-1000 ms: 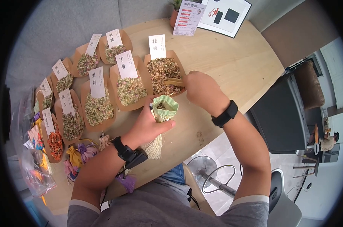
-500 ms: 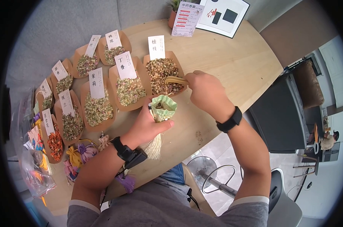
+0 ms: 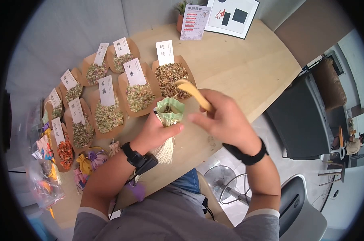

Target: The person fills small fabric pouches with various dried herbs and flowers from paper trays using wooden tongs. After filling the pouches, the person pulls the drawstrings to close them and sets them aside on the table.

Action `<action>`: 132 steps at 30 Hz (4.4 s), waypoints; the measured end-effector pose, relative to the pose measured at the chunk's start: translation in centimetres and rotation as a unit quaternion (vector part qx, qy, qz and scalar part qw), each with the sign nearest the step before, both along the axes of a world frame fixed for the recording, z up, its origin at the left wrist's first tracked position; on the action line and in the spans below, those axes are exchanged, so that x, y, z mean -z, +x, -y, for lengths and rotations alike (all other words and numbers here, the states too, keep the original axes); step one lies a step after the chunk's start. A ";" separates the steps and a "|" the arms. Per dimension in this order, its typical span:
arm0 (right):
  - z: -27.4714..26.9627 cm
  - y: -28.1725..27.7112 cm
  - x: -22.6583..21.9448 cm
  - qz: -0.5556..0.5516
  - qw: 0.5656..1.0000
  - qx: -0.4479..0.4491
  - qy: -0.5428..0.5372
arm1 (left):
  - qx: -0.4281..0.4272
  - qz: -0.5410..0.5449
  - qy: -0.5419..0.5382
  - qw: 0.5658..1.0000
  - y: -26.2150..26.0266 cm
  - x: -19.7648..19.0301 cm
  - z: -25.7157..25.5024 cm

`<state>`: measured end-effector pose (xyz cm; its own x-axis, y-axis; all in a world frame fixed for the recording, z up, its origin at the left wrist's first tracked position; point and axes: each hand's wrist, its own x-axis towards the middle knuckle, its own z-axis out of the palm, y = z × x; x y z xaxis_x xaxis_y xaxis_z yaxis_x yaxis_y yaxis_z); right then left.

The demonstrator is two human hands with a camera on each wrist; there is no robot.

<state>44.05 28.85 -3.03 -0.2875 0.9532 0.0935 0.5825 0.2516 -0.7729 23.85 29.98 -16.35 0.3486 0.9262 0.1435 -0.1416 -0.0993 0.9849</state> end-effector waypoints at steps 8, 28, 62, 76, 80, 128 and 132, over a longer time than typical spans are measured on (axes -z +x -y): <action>2.3 -3.5 1.5 -0.048 0.995 0.037 0.074 | 0.003 -0.013 0.102 0.995 0.6 -3.5 0.7; 9.0 -13.2 1.8 -0.315 0.924 -0.206 -0.069 | -0.248 0.244 -0.003 0.938 -7.9 -8.8 15.3; 10.0 -11.9 5.4 -0.630 0.630 -0.336 -0.305 | -0.172 0.399 -0.041 0.900 -18.5 -9.1 21.1; 9.4 -6.6 8.2 -0.654 0.664 -0.162 -0.323 | -0.063 0.241 -0.292 0.923 -17.1 -6.3 16.8; 7.9 -8.9 9.2 -0.574 0.754 0.041 -0.316 | -0.121 0.176 -0.277 0.937 -18.2 -5.5 16.0; 6.7 -19.5 -4.7 -0.169 0.848 -0.460 -0.202 | -0.166 -0.513 0.274 0.796 -20.9 -20.3 24.3; 6.9 -19.4 -6.0 -0.108 0.901 -0.413 -0.078 | -0.126 -0.556 0.263 0.778 -20.6 -19.5 22.6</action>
<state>24.69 21.94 2.95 -0.8956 0.4296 0.1154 0.0784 0.4078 -0.9097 3.26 7.39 3.16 0.3454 0.9002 0.2653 0.8584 -0.4173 0.2983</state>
